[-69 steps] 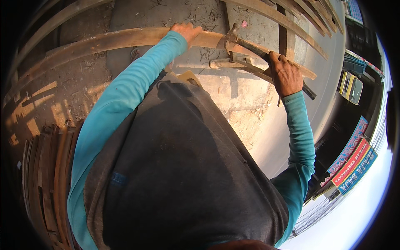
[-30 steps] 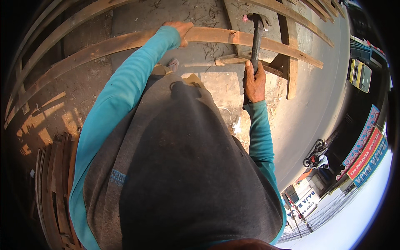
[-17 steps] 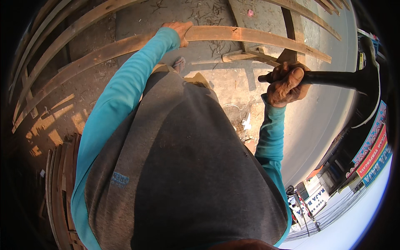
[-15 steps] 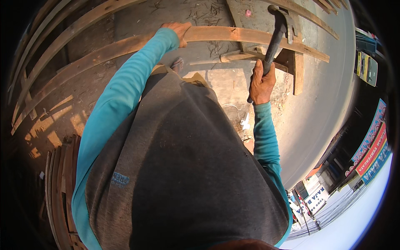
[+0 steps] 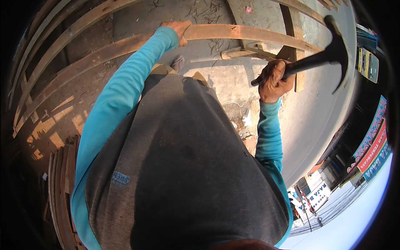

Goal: The person picks up a wooden plank, aligns it against a structure, and hammers a nail into it using a hammer.

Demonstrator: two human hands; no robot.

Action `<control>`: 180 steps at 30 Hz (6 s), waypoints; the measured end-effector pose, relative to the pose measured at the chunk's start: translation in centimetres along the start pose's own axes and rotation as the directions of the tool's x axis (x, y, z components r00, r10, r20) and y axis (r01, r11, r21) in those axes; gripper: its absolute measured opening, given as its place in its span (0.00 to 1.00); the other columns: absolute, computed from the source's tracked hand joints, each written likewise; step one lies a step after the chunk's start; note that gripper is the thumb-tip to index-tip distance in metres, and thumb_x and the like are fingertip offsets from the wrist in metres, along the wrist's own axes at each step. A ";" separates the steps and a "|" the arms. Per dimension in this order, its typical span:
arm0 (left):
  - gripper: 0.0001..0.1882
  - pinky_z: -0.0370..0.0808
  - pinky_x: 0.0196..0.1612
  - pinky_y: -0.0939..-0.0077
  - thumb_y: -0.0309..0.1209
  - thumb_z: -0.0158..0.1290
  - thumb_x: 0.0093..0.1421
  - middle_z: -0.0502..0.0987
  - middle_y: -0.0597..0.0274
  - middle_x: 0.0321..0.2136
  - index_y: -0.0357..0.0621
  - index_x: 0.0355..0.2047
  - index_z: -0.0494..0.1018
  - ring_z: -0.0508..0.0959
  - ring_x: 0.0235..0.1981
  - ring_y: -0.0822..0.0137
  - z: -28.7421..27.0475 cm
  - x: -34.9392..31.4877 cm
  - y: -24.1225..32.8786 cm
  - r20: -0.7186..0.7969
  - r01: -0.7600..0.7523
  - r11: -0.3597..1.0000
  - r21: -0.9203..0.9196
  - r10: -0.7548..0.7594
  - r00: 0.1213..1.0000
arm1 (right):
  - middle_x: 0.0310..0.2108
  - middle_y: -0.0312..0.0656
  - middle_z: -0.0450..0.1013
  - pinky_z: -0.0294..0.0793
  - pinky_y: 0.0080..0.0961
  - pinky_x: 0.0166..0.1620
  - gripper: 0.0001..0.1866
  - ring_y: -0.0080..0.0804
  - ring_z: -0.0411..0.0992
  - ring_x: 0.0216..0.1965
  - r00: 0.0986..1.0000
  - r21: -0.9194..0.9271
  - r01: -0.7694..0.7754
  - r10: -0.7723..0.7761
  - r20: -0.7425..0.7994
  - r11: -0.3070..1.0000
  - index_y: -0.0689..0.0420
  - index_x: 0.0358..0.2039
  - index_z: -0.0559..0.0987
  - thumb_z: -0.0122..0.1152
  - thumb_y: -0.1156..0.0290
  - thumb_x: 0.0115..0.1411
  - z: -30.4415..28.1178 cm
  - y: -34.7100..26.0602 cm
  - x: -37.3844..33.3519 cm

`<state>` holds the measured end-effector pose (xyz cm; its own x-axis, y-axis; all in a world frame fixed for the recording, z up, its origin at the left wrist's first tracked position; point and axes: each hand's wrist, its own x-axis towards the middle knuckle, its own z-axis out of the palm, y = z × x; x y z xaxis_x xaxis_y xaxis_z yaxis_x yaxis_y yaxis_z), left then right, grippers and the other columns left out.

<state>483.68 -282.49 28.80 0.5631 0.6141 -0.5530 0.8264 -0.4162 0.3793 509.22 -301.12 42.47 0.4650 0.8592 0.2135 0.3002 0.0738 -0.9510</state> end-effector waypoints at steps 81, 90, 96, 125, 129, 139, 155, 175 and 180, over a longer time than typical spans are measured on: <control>0.14 0.79 0.44 0.62 0.34 0.59 0.60 0.82 0.54 0.37 0.42 0.45 0.79 0.82 0.39 0.57 20.5 -46.7 -42.8 -0.319 0.131 0.349 -0.928 -0.925 0.208 | 0.22 0.38 0.70 0.68 0.29 0.32 0.17 0.26 0.67 0.26 0.667 -0.417 -0.164 0.412 0.621 0.894 0.64 0.35 0.75 0.64 0.61 0.64 37.7 -7.0 -24.0; 0.33 0.68 0.61 0.55 0.34 0.66 0.51 0.72 0.50 0.55 0.47 0.58 0.69 0.70 0.57 0.49 16.1 -50.2 -52.1 -0.654 0.482 0.641 -0.597 -0.737 0.170 | 0.23 0.36 0.71 0.64 0.21 0.27 0.19 0.19 0.65 0.23 0.437 -0.366 -0.158 0.397 0.807 0.917 0.64 0.38 0.75 0.63 0.58 0.65 50.7 -12.3 -21.3; 0.49 0.63 0.66 0.49 0.36 0.68 0.50 0.58 0.52 0.66 0.57 0.70 0.54 0.60 0.65 0.45 7.8 -55.1 -58.7 -0.610 0.731 0.612 -0.300 -0.713 0.346 | 0.23 0.35 0.67 0.64 0.19 0.17 0.19 0.19 0.64 0.15 0.413 -0.148 -0.605 0.467 0.781 0.782 0.58 0.37 0.71 0.59 0.54 0.68 60.4 -14.5 -18.9; 0.42 0.52 0.69 0.46 0.51 0.65 0.53 0.64 0.52 0.63 0.47 0.63 0.62 0.61 0.67 0.50 8.6 -50.5 -75.1 -0.365 0.245 0.961 0.129 -0.183 0.913 | 0.32 0.60 0.75 0.73 0.50 0.36 0.11 0.64 0.75 0.37 0.155 -0.463 0.598 0.472 0.868 0.655 0.57 0.44 0.70 0.57 0.69 0.64 76.9 -25.7 -24.4; 0.41 0.52 0.69 0.46 0.49 0.64 0.54 0.63 0.53 0.64 0.47 0.63 0.62 0.60 0.67 0.50 6.4 -51.3 -73.9 -0.211 0.231 0.971 0.066 -0.213 0.954 | 0.31 0.57 0.75 0.73 0.48 0.34 0.13 0.62 0.75 0.35 0.384 -0.481 0.571 0.302 0.873 0.665 0.59 0.45 0.71 0.59 0.67 0.64 77.6 -28.3 -21.6; 0.39 0.51 0.70 0.48 0.46 0.63 0.55 0.63 0.55 0.64 0.49 0.64 0.61 0.59 0.68 0.52 6.2 -51.4 -73.5 -0.298 0.231 0.970 0.075 -0.199 0.934 | 0.37 0.58 0.77 0.77 0.53 0.36 0.15 0.58 0.78 0.33 0.054 -0.189 0.904 0.338 0.940 0.382 0.54 0.53 0.72 0.52 0.68 0.67 78.6 -25.8 -22.5; 0.41 0.53 0.69 0.46 0.54 0.61 0.57 0.63 0.54 0.64 0.49 0.65 0.61 0.59 0.68 0.53 10.3 -49.7 -74.9 -0.467 0.236 0.967 0.097 -0.165 0.869 | 0.33 0.47 0.76 0.79 0.44 0.31 0.19 0.51 0.79 0.30 0.011 -0.017 0.999 0.191 0.981 0.028 0.50 0.56 0.72 0.54 0.71 0.64 83.6 -31.8 -21.2; 0.46 0.48 0.72 0.45 0.58 0.60 0.55 0.59 0.56 0.68 0.54 0.69 0.58 0.57 0.70 0.54 9.5 -49.0 -74.7 -0.343 0.272 0.958 0.087 -0.228 0.911 | 0.21 0.49 0.69 0.71 0.39 0.31 0.14 0.42 0.71 0.24 0.643 -0.593 0.280 0.311 0.699 0.754 0.59 0.40 0.71 0.60 0.63 0.62 75.0 -24.5 -33.4; 0.46 0.47 0.72 0.46 0.56 0.61 0.55 0.60 0.57 0.68 0.55 0.69 0.57 0.57 0.70 0.54 10.1 -48.9 -74.8 -0.388 0.291 0.952 0.100 -0.232 0.892 | 0.20 0.43 0.65 0.66 0.33 0.28 0.18 0.31 0.66 0.23 0.600 -0.685 0.102 0.505 0.620 0.721 0.63 0.34 0.71 0.59 0.58 0.64 73.2 -22.7 -37.2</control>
<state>394.39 -288.21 19.98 0.3099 0.9045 -0.2929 0.9503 -0.2848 0.1258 424.13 -297.71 39.78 -0.0860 0.8672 -0.4905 0.8346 -0.2061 -0.5109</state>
